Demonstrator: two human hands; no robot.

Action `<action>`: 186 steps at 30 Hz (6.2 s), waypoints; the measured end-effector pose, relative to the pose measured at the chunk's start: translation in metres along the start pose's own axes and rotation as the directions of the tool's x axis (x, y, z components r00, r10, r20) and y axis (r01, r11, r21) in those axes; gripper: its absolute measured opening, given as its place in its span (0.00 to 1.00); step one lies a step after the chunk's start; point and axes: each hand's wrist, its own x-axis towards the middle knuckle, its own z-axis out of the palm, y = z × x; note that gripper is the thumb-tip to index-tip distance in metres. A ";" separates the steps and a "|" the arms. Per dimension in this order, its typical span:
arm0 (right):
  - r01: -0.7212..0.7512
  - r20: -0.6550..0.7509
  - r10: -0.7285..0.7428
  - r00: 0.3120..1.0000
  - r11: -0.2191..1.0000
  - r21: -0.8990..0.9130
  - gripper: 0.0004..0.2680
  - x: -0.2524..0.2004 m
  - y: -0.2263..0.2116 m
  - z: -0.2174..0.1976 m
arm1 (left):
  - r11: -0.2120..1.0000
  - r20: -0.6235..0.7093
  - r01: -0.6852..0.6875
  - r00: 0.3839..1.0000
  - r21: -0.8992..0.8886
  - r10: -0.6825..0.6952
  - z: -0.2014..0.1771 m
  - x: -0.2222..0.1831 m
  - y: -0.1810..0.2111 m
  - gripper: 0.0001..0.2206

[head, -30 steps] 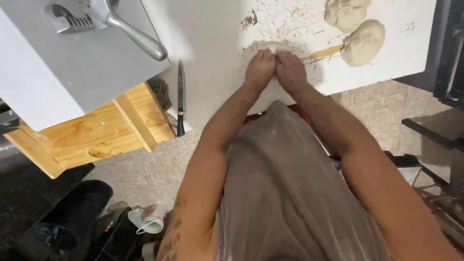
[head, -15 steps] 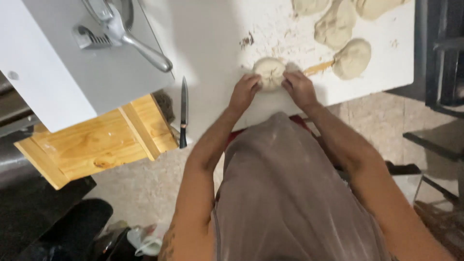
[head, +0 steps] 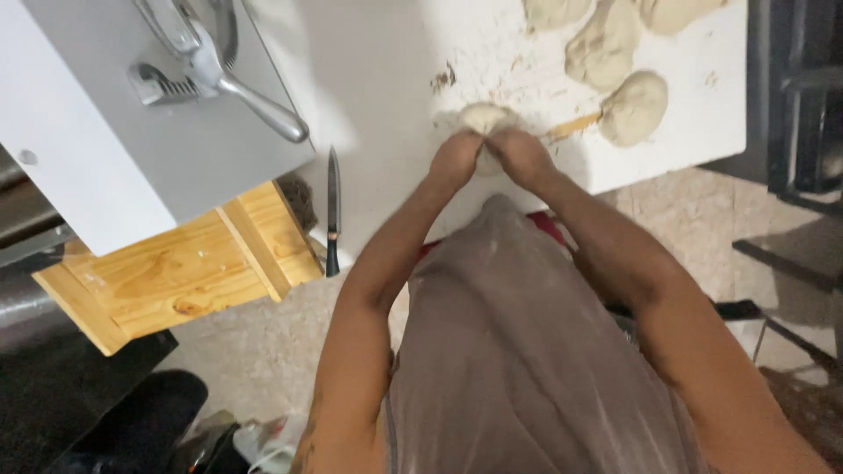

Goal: Shaping portions of bread dough into uniform balls on a floured surface.

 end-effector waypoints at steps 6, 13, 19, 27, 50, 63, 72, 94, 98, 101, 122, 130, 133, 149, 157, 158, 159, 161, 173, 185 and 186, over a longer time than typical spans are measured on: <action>0.085 -0.159 -0.121 0.980 0.973 -0.215 0.11 -0.038 0.018 0.027 | 0.952 -0.047 -0.168 0.981 0.255 0.186 -0.007 -0.057 0.013 0.10; 0.087 -0.287 -0.182 0.940 0.945 -0.314 0.09 0.013 -0.009 -0.025 | 0.922 -0.329 -0.094 0.916 0.376 0.228 -0.006 0.007 -0.009 0.16; 0.080 -0.112 -0.108 0.988 0.970 -0.230 0.05 -0.032 -0.014 0.010 | 0.919 -0.079 -0.133 0.982 0.370 0.174 0.005 -0.043 0.022 0.08; -0.018 -0.135 -0.033 0.990 0.934 -0.356 0.05 0.024 0.017 0.015 | 0.906 -0.188 -0.029 0.975 0.422 0.118 0.036 0.030 -0.013 0.06; 0.080 -0.365 -0.030 0.931 0.989 0.123 0.10 -0.051 0.046 0.004 | 0.946 -0.224 0.034 0.968 -0.321 -0.110 -0.019 -0.073 -0.014 0.16; 0.054 -0.230 -0.173 0.958 0.893 -0.447 0.04 0.006 -0.002 0.003 | 0.889 -0.173 -0.114 0.962 0.444 0.210 0.006 -0.011 0.013 0.05; 0.220 -0.149 -0.237 0.960 0.968 -0.120 0.17 -0.037 0.002 -0.018 | 0.935 -0.076 -0.143 0.981 0.326 0.177 -0.018 -0.052 0.028 0.17; -0.167 -0.099 0.307 0.947 0.729 0.664 0.13 -0.089 0.034 -0.036 | 0.882 -0.186 0.234 0.925 -0.408 -0.332 0.024 -0.001 -0.030 0.27; -0.126 -0.028 0.414 0.910 0.339 0.933 0.17 -0.089 0.044 -0.035 | 0.701 -0.129 0.227 0.900 -0.676 -0.416 -0.003 0.005 0.054 0.31; -0.038 0.014 0.420 0.907 0.049 0.998 0.25 -0.102 0.012 -0.057 | 0.508 0.044 0.085 0.995 -0.857 -0.093 -0.004 -0.043 0.110 0.24; -0.287 0.183 0.301 0.936 0.350 0.891 0.23 -0.086 -0.021 -0.028 | 0.572 -0.087 0.190 0.903 -0.798 -0.420 -0.016 -0.112 -0.014 0.25; -0.152 0.171 0.300 0.939 -0.086 0.985 0.22 -0.045 -0.029 -0.020 | 0.672 0.269 0.579 0.813 -0.461 -0.517 -0.010 -0.147 -0.004 0.34; -0.043 0.219 0.588 0.779 -0.298 0.953 0.23 -0.057 -0.027 -0.019 | 0.671 -0.111 0.367 0.823 -0.644 -0.557 0.002 -0.128 -0.025 0.27; -0.251 0.253 0.160 0.954 -0.037 0.967 0.37 -0.039 -0.034 0.009 | 0.301 0.428 0.500 0.861 -0.812 -0.275 -0.025 -0.121 0.001 0.49; -0.285 0.221 0.234 0.947 0.292 0.913 0.31 -0.058 -0.058 0.022 | 0.326 0.208 0.334 0.908 -0.884 -0.364 -0.019 -0.121 0.007 0.33; -0.245 0.206 0.205 0.957 0.189 0.951 0.32 -0.051 -0.058 0.029 | 0.257 0.263 0.363 0.899 -0.896 -0.352 -0.020 -0.123 0.009 0.37; -0.191 0.172 0.179 0.969 0.093 0.977 0.34 -0.037 -0.052 0.028 | 0.197 0.306 0.380 0.895 -0.904 -0.323 -0.026 -0.116 0.012 0.41; -0.178 0.138 0.265 0.954 0.134 0.975 0.34 -0.044 -0.032 0.002 | 0.359 0.283 0.402 0.897 -0.842 -0.339 -0.027 -0.114 -0.026 0.37; -0.244 0.218 0.302 0.928 0.053 0.968 0.36 -0.052 -0.036 -0.006 | 0.480 0.262 0.369 0.925 -0.796 -0.276 -0.047 -0.128 -0.029 0.36; -0.076 0.041 0.249 0.968 0.131 0.988 0.33 -0.061 -0.067 0.008 | 0.552 0.156 0.309 0.939 -0.775 -0.305 -0.035 -0.117 -0.016 0.33; -0.046 0.013 0.187 0.982 0.173 0.984 0.31 -0.070 -0.078 0.020 | 0.507 0.166 0.284 0.950 -0.814 -0.266 -0.023 -0.113 -0.009 0.32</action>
